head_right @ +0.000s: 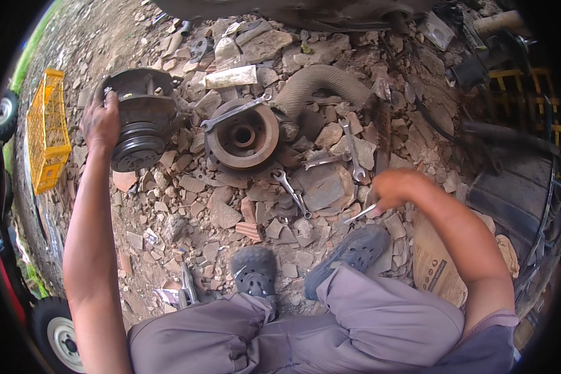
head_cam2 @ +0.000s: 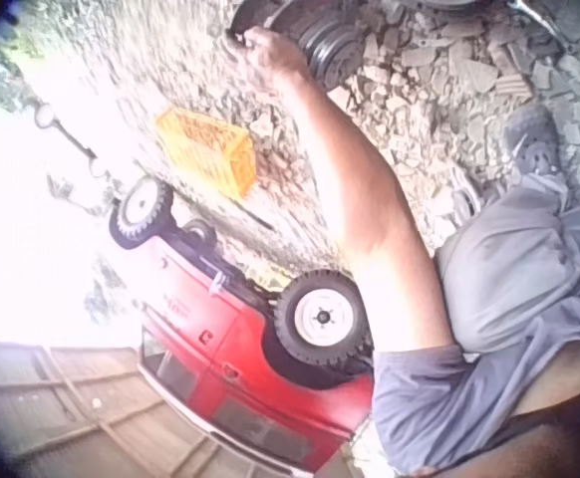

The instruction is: The person is working on a disassembled car engine outdoors. They use a wrench to loosen and tighten bolts on the engine block and a separate pulley assembly. The person repeatedly handles the engine block and pulley, adjusting their positions and inspecting the components.

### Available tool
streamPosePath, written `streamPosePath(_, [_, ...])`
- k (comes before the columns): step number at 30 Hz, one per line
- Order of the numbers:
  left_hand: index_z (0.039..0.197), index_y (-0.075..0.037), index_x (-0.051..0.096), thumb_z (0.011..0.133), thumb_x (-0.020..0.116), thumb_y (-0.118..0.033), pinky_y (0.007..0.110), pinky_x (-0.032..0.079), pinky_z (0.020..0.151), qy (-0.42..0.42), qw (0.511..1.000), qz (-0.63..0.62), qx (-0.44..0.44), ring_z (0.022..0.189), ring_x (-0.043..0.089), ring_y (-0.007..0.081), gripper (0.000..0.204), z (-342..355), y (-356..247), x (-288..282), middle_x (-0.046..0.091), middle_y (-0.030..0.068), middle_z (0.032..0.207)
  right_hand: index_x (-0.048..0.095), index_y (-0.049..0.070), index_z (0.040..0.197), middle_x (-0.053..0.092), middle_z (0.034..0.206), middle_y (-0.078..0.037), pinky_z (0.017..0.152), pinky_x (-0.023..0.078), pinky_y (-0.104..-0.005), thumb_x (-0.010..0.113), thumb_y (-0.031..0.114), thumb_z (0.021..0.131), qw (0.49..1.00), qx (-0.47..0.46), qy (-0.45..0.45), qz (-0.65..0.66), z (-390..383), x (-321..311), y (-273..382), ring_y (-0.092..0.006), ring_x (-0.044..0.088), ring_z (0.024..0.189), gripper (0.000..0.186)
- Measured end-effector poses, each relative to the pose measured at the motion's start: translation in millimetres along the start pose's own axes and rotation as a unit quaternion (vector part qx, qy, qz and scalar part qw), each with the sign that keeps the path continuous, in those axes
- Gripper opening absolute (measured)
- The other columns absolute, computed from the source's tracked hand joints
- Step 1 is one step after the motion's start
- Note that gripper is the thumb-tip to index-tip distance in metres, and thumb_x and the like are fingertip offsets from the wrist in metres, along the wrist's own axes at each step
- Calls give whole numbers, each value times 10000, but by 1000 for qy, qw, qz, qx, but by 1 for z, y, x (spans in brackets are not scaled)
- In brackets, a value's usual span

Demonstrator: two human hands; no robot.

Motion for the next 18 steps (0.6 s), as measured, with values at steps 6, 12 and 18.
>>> streamPosePath(6, [1351, -228, 518, 907, 426, -428, 414, 294, 1096, 0, 1000, 7, 0, 1302, 442, 276, 495, 0, -4, -4, 496, 78, 1399, 699, 56, 994, 676, 947, -174, 816, 505, -431, 709, 225, 783, 931, 85, -333, -123, -12, -49, -24, -329, 647, 921, 271])
streamPosePath(12, [1343, -236, 524, 904, 418, -431, 423, 290, 1092, -8, 1000, 11, -2, 1298, 447, 274, 492, 1, -5, -1, 496, 72, 1401, 663, 59, 1030, 658, 970, -190, 838, 495, -464, 641, 225, 855, 914, -106, -387, 55, 33, -42, 49, -367, 627, 945, 243])
streamPosePath(18, [1346, -252, 517, 903, 415, -427, 436, 253, 1113, -8, 1000, 7, -4, 1319, 425, 262, 487, 0, -3, -3, 488, 66, 1410, 698, 26, 891, 682, 845, -200, 740, 538, -460, 694, 309, 808, 933, -92, -348, -20, 75, -48, 113, -366, 674, 824, 295])
Point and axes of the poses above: each hand's wrist, its own z-axis towards the middle knuckle, its own x-axis out of the palm, y = z × x, the point moved 3 cm from there along z, towards the middle knuckle
